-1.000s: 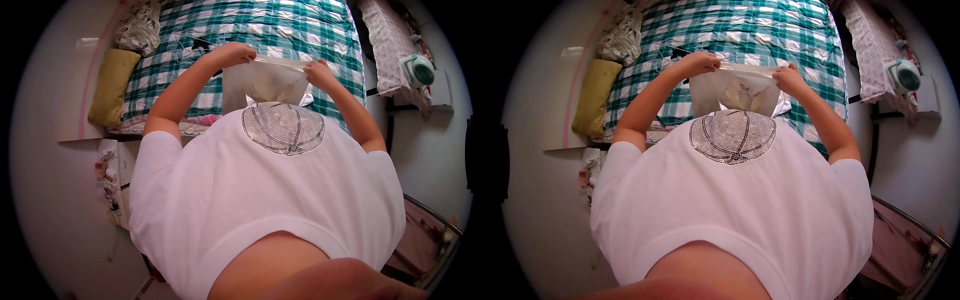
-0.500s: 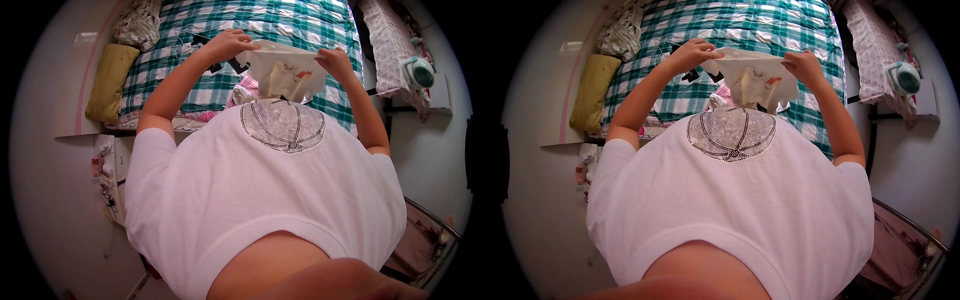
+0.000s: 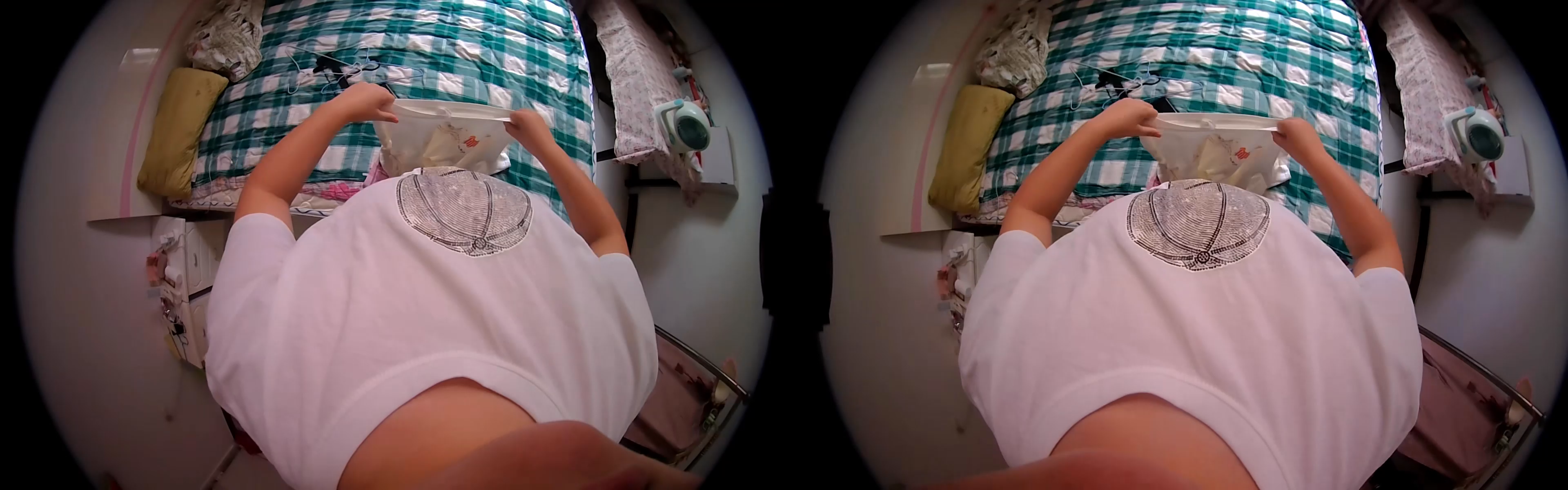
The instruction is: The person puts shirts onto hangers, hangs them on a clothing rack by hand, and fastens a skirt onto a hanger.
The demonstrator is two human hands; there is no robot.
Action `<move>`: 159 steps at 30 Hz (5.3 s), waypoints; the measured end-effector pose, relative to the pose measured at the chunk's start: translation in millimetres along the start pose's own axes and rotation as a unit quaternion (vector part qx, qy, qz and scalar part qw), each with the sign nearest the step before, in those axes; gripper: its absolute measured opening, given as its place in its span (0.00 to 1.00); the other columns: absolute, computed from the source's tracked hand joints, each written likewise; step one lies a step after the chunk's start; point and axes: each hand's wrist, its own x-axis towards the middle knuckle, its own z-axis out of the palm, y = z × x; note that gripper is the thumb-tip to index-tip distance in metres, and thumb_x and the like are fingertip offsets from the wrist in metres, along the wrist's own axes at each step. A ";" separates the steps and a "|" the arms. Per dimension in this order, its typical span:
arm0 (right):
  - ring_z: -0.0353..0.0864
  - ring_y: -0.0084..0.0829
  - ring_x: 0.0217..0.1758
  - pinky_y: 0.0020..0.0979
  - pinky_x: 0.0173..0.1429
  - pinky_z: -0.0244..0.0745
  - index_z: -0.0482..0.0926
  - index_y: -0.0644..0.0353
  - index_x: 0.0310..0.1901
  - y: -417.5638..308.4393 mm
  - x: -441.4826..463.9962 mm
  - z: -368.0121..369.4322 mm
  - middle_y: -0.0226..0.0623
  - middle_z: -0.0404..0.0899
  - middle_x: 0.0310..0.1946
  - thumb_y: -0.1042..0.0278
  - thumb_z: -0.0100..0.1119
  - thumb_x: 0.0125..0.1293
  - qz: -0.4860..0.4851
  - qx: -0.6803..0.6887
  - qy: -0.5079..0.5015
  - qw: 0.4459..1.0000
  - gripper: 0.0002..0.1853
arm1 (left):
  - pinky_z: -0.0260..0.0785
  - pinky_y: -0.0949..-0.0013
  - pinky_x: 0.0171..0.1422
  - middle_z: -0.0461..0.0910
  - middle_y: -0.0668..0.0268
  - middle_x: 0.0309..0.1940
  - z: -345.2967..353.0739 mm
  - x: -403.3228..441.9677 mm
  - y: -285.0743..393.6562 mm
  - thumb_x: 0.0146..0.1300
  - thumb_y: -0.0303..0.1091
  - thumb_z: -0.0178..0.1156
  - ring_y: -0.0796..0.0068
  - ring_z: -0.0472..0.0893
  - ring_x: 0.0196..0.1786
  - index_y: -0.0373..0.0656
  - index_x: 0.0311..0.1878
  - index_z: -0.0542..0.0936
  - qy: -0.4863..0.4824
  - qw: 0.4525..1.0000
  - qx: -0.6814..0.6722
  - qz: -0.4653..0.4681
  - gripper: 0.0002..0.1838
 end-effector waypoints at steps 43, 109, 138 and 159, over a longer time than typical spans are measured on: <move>0.44 0.52 0.68 0.57 0.63 0.54 0.63 0.40 0.59 91.1 138.8 391.0 0.42 0.42 0.68 0.73 0.55 0.46 0.387 0.076 -0.349 0.850 0.34 | 0.44 0.51 0.67 0.54 0.57 0.65 267.0 163.3 -303.1 0.43 0.47 0.65 0.58 0.49 0.69 0.48 0.60 0.64 0.029 0.876 -0.163 -0.453 0.39; 0.69 0.20 0.34 0.21 0.43 0.64 0.73 0.62 0.28 -61.7 70.1 38.7 0.29 0.73 0.27 0.77 0.40 0.52 0.091 0.584 -0.078 0.803 0.08 | 0.65 0.73 0.39 0.76 0.64 0.35 154.8 88.0 31.0 0.58 0.43 0.55 0.75 0.75 0.36 0.38 0.43 0.73 0.041 0.729 -0.652 -0.205 0.18; 0.71 0.17 0.34 0.19 0.39 0.66 0.72 0.58 0.36 -80.9 39.8 -28.5 0.26 0.73 0.30 0.72 0.57 0.59 0.080 0.508 0.165 0.841 0.05 | 0.65 0.67 0.46 0.70 0.62 0.42 88.4 73.0 32.5 0.46 0.46 0.62 0.63 0.73 0.44 0.48 0.33 0.80 0.216 0.923 -0.307 -0.084 0.14; 0.65 0.44 0.58 0.37 0.61 0.60 0.64 0.62 0.57 -33.0 13.3 2.4 0.50 0.65 0.54 0.54 0.68 0.47 0.083 0.137 0.177 0.971 0.38 | 0.66 0.68 0.37 0.72 0.61 0.41 1.3 18.0 72.6 0.44 0.30 0.57 0.64 0.74 0.33 0.35 0.25 0.73 0.241 0.947 -0.196 0.077 0.07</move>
